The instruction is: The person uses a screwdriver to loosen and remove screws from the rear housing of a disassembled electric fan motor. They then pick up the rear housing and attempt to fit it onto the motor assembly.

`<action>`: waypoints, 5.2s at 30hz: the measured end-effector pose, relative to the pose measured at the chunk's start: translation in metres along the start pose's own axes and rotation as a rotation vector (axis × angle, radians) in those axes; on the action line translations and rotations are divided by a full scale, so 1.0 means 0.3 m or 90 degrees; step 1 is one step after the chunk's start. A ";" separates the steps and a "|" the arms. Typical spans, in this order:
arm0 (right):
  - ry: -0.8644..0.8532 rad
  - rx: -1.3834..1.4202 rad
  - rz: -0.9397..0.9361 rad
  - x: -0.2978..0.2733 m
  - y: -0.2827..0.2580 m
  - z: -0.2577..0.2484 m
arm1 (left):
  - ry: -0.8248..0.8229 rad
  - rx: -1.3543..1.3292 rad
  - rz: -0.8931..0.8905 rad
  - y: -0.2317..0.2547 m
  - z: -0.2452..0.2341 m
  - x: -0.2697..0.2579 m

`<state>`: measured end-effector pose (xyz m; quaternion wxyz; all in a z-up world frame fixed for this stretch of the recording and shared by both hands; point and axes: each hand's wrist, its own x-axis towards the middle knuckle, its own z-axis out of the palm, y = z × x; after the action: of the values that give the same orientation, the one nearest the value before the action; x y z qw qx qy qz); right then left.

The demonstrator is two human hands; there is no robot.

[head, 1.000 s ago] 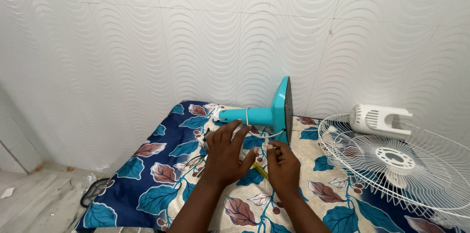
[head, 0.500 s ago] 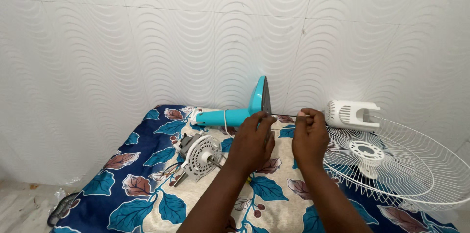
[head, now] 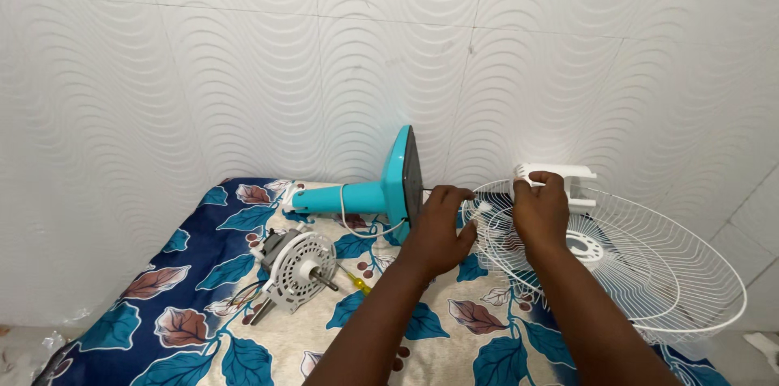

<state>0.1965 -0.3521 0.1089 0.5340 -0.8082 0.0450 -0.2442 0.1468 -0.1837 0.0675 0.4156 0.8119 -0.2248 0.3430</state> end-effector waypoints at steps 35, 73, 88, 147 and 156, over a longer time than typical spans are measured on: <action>-0.070 0.055 0.250 0.334 0.257 -0.013 | -0.273 0.020 -0.197 -0.047 0.224 0.088; -0.134 0.251 0.090 0.238 0.108 -0.012 | 0.016 -0.215 -0.230 -0.038 0.146 0.124; -0.167 0.353 -0.120 0.009 -0.170 0.176 | 0.290 -0.144 -0.134 -0.032 -0.125 0.078; -0.443 0.091 -0.378 -0.631 -0.284 0.608 | 0.370 -0.133 -0.337 -0.339 -0.736 -0.438; -0.405 0.089 -0.502 -0.639 -0.284 0.603 | 0.410 0.061 -0.287 -0.309 -0.718 -0.482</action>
<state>0.0925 -0.0999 0.0616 0.4413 -0.7605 -0.4444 -0.1715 0.0314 0.0577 0.0020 0.4911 0.7102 0.1171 0.4906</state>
